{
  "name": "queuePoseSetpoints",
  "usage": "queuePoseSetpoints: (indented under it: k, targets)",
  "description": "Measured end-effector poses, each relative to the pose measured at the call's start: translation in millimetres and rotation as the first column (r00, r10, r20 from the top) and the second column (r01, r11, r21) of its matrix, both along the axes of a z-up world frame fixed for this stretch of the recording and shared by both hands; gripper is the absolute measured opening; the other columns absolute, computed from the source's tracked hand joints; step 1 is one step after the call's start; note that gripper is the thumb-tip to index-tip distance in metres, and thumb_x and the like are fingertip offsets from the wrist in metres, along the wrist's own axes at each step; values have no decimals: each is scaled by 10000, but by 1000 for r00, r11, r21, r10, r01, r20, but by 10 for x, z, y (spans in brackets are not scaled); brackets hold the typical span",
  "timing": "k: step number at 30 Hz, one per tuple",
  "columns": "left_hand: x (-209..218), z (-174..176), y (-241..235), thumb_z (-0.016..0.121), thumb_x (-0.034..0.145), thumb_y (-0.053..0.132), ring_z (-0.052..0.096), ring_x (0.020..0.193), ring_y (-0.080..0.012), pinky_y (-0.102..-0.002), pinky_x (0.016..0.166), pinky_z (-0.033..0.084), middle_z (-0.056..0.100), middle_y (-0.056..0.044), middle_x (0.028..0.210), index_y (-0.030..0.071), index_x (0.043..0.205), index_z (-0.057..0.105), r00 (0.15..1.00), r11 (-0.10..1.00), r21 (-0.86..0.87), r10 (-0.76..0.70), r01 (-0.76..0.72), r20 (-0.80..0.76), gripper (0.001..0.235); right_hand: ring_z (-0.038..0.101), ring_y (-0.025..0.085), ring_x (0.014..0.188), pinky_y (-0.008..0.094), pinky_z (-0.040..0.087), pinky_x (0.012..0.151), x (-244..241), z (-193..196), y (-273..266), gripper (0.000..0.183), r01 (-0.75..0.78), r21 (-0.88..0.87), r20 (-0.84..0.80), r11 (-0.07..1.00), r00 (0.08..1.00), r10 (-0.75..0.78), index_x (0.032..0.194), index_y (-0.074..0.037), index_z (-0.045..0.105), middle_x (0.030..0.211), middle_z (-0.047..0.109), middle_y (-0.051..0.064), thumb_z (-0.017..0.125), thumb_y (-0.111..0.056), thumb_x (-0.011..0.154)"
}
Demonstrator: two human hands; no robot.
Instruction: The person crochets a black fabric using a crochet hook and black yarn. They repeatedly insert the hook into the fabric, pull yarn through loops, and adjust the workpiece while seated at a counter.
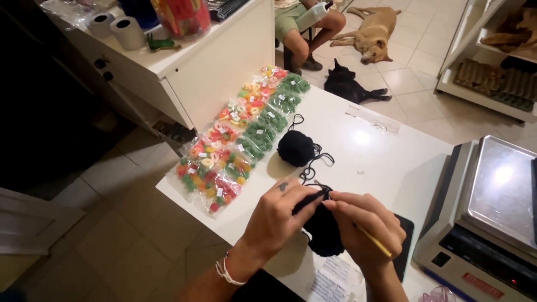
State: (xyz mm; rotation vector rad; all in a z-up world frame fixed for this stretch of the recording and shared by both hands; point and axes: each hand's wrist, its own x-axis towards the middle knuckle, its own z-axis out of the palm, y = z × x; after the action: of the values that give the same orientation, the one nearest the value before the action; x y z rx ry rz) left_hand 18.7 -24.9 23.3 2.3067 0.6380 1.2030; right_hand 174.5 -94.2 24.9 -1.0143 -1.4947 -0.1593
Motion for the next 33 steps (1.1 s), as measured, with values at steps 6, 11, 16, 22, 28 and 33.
queuePoseSetpoints:
  k: [6, 11, 16, 22, 28, 33]
  targets:
    - [20, 87, -62, 733, 930, 150, 745, 916, -224, -323, 822, 589, 751, -123, 994, 5, 1057, 711, 978, 947, -291, -80, 134, 193, 194, 786, 243, 826, 278, 647, 744, -4, -90, -24, 178, -13, -21, -281, 1000, 960, 7, 852, -27, 684, 907, 741, 198, 831, 33, 771]
    - [29, 92, -75, 692, 967, 153, 688, 887, -162, -297, 799, 541, 737, -74, 961, 25, 1065, 754, 947, 848, -461, -131, 260, 292, 173, 771, 208, 848, 264, 664, 802, 50, -95, 0, 214, -174, -8, -557, 985, 819, 140, 938, -100, 649, 890, 731, 141, 790, 25, 836]
    - [29, 74, -46, 690, 972, 199, 620, 798, -147, -288, 736, 513, 678, -51, 856, 12, 991, 751, 939, 816, -498, -148, 294, 311, 198, 711, 186, 868, 278, 635, 862, 121, -130, -38, 329, -88, -28, -654, 996, 755, 49, 1171, -114, 497, 907, 671, 86, 672, 74, 966]
    - [52, 91, 47, 688, 965, 133, 636, 855, -186, -317, 776, 541, 690, -85, 900, 5, 1040, 764, 925, 818, -463, -206, 342, 319, 167, 640, 159, 791, 273, 522, 776, 145, -25, 10, 151, -197, -184, -878, 963, 474, -71, 992, -144, 544, 833, 662, 71, 672, -65, 974]
    - [36, 30, 91, 695, 974, 118, 630, 805, -213, -325, 718, 530, 652, -99, 914, 6, 1110, 721, 973, 965, -163, -185, 207, 140, 178, 731, 192, 768, 305, 578, 757, 75, -58, 22, 241, -299, -171, -868, 939, 497, 0, 889, -137, 540, 840, 751, 122, 757, -33, 875]
    - [-33, 129, 102, 731, 958, 84, 602, 811, -277, -390, 774, 534, 653, -119, 938, -10, 1049, 700, 996, 986, 156, -64, 55, 57, 134, 770, 210, 741, 255, 659, 648, -37, -144, -9, 218, 19, 37, -478, 999, 878, 1, 942, -67, 567, 790, 704, 140, 759, -2, 864]
